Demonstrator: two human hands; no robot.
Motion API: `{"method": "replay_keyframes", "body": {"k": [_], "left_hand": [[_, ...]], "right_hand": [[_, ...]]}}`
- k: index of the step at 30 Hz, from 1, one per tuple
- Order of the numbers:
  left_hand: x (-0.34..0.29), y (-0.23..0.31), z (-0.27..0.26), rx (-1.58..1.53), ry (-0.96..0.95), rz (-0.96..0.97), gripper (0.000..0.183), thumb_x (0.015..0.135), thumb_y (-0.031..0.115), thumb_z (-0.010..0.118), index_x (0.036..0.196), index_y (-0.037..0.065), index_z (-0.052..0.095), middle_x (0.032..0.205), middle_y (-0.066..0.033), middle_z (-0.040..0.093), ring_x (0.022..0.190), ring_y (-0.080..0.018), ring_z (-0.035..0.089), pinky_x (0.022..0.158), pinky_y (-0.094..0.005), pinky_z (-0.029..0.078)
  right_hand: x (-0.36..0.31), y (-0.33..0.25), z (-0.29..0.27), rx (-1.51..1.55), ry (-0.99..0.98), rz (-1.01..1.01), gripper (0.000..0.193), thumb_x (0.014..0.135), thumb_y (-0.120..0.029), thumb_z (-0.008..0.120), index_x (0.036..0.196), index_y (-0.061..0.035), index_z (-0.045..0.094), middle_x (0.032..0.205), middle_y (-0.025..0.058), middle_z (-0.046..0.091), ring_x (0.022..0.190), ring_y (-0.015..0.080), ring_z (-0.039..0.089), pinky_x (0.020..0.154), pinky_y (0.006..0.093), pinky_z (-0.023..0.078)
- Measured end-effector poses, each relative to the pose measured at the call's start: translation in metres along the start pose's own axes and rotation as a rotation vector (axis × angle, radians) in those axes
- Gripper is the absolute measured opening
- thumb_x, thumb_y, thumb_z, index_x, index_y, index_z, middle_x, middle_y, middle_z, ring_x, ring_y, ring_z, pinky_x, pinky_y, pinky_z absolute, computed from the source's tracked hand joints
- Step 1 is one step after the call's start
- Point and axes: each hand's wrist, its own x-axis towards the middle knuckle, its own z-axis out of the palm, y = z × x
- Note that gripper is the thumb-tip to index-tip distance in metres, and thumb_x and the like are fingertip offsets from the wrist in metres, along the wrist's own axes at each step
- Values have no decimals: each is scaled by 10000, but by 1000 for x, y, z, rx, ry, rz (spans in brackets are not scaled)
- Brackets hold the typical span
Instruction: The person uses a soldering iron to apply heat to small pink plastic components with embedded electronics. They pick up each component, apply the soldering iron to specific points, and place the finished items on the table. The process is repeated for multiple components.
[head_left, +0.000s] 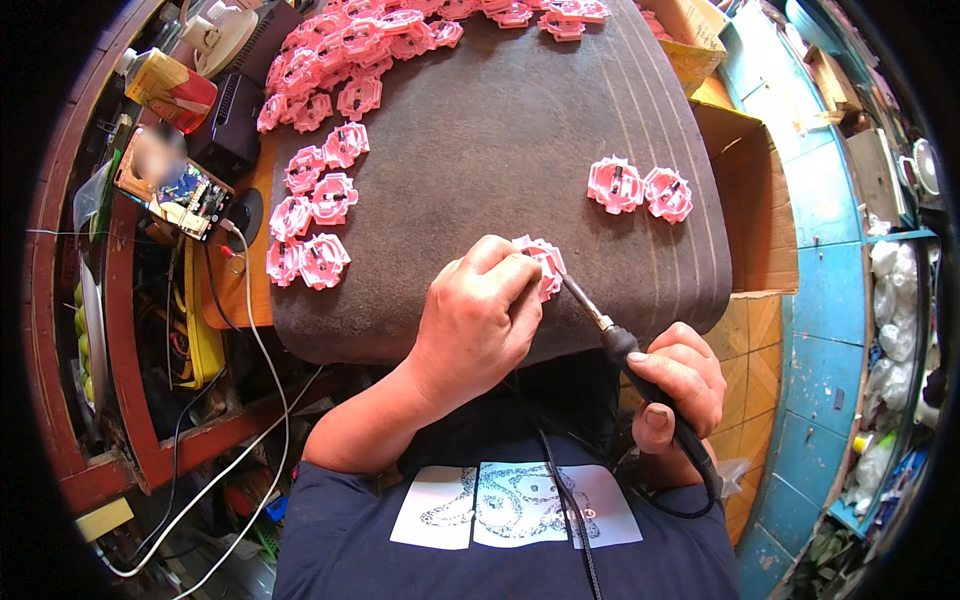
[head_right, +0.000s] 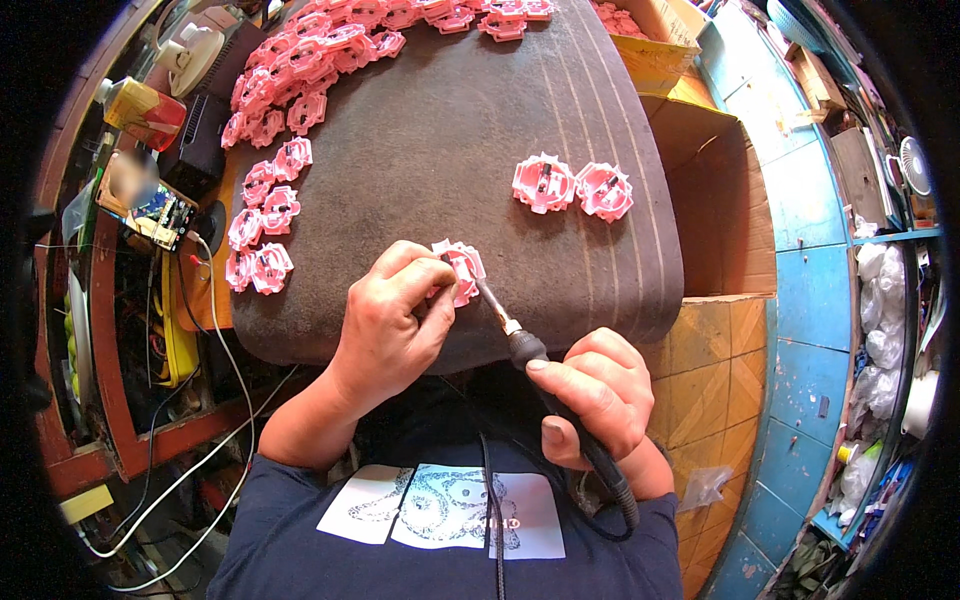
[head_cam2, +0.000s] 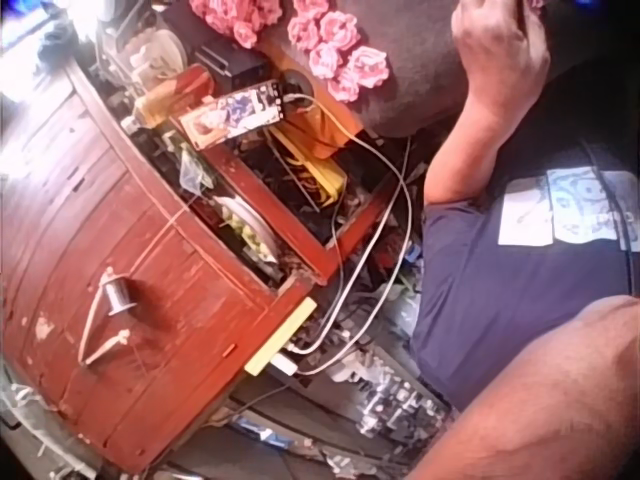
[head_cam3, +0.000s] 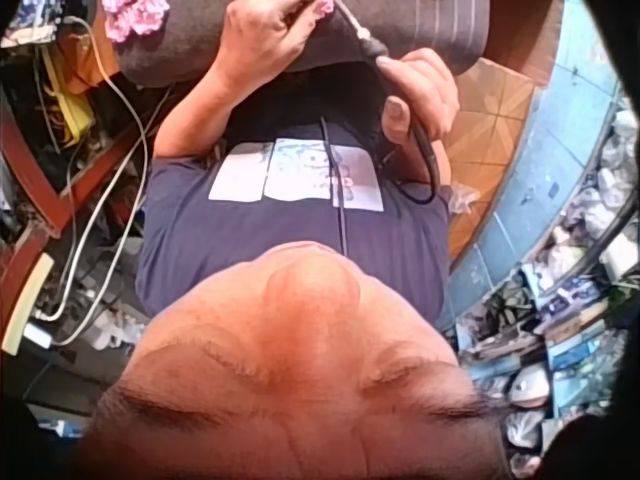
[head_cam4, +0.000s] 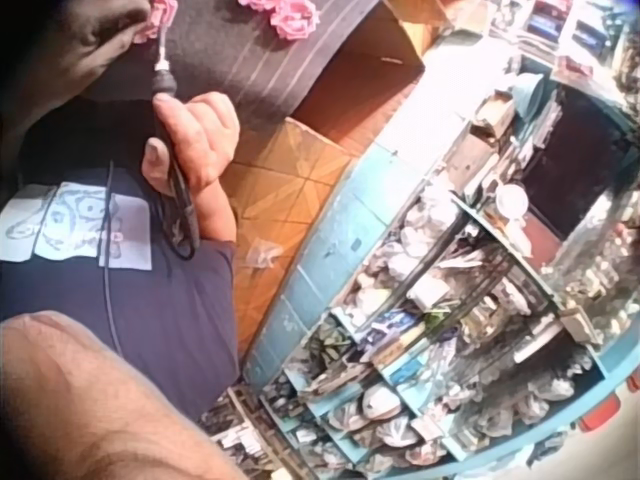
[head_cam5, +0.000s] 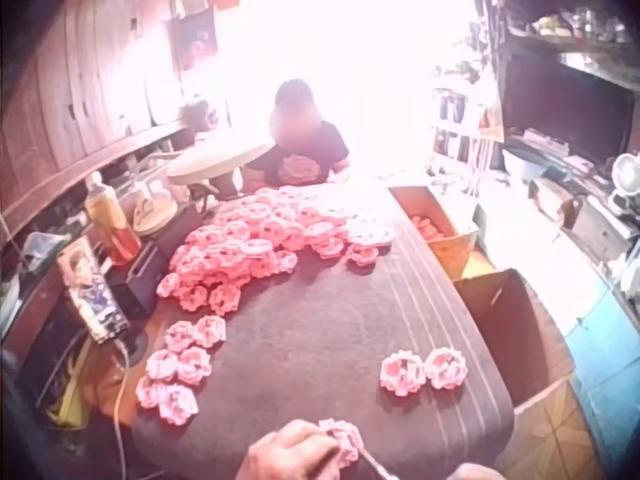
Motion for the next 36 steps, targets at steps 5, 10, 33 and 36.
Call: {"method": "replay_keyframes", "body": {"k": [5,10,33,36], "left_hand": [[0,0,-1,10,-15,-4,109,889,-26,753,985,9,716,986,-137,684,817,-295,718,709,-367,568],[-1,-3,0,-21,-24,-7,109,897,-39,746,994,8,724,979,-128,683,807,-277,713,703,-357,563],[-1,-1,-1,-20,-24,-24,102,902,-36,745,993,9,736,972,-118,685,773,-254,711,680,-346,559],[0,-1,-1,-16,-18,-7,99,902,-34,746,988,12,733,972,-119,686,786,-265,715,692,-351,562]], "right_hand": [[0,-1,-1,1,-24,-4,398,1021,-343,689,1099,45,730,712,81,606,602,249,557,568,372,458],[3,-2,0,-1,-42,0,394,1016,-342,698,1098,42,733,706,77,603,602,249,558,567,374,456],[5,-6,4,-59,-101,-47,298,998,-236,678,1112,35,725,714,72,591,599,245,549,564,383,438],[4,-8,3,-66,-108,-43,295,994,-228,680,1120,35,723,721,74,591,603,247,550,565,386,439]]}}
